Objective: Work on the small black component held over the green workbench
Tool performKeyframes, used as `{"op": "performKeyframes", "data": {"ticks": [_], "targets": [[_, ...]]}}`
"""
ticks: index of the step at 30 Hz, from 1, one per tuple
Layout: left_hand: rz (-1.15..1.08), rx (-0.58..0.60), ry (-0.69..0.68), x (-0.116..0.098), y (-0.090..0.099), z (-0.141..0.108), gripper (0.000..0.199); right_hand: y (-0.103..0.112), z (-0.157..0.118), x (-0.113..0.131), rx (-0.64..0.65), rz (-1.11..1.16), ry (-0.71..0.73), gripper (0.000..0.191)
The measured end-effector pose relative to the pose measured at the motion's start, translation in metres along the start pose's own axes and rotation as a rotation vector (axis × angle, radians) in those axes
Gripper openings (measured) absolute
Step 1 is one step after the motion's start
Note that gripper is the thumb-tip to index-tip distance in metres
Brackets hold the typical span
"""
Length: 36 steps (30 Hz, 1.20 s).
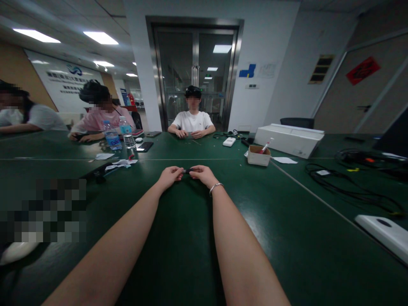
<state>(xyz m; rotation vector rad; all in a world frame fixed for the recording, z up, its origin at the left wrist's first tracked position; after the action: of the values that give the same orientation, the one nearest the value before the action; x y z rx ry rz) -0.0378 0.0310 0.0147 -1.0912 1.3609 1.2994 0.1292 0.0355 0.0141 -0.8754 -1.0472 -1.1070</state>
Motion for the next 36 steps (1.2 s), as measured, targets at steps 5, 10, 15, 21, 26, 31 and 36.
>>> {"op": "performKeyframes", "data": {"ticks": [5, 10, 15, 21, 26, 31, 36], "targets": [[0.179, -0.069, -0.044, -0.002, 0.003, -0.001, 0.033, 0.0, 0.0, 0.0, 0.02, -0.013, 0.006, 0.023], [0.25, -0.125, -0.039, -0.004, 0.002, -0.004, 0.036, -0.001, 0.0, 0.001, 0.049, -0.035, 0.015, 0.027], [0.358, -0.172, -0.044, -0.006, 0.003, -0.005, 0.039, -0.002, 0.0, 0.003, 0.066, -0.056, 0.03, 0.03], [0.422, -0.204, -0.082, -0.009, 0.005, -0.006, 0.043, -0.001, -0.003, 0.009, 0.057, -0.112, 0.069, 0.037], [0.39, -0.196, -0.078, -0.007, 0.007, -0.003, 0.043, -0.005, -0.003, 0.008, 0.036, -0.07, -0.013, 0.034], [0.349, -0.189, -0.084, -0.005, 0.007, -0.001, 0.043, -0.006, 0.0, 0.004, 0.069, -0.091, -0.032, 0.014], [0.348, -0.169, -0.063, -0.003, 0.006, 0.0, 0.044, -0.005, -0.001, 0.007, 0.091, -0.046, 0.008, 0.042]]}}
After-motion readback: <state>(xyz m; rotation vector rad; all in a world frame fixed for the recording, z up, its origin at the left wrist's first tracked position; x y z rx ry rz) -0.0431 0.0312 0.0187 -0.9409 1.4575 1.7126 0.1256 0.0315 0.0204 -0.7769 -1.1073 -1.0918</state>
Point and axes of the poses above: each hand's wrist, its own z-axis towards the middle knuckle, its own y-axis out of the back of the hand, x = y × z, the point moved 5 cm from there along z, towards the middle knuckle, and after that the axes turned 9 degrees about y, right-handed, at the moved point
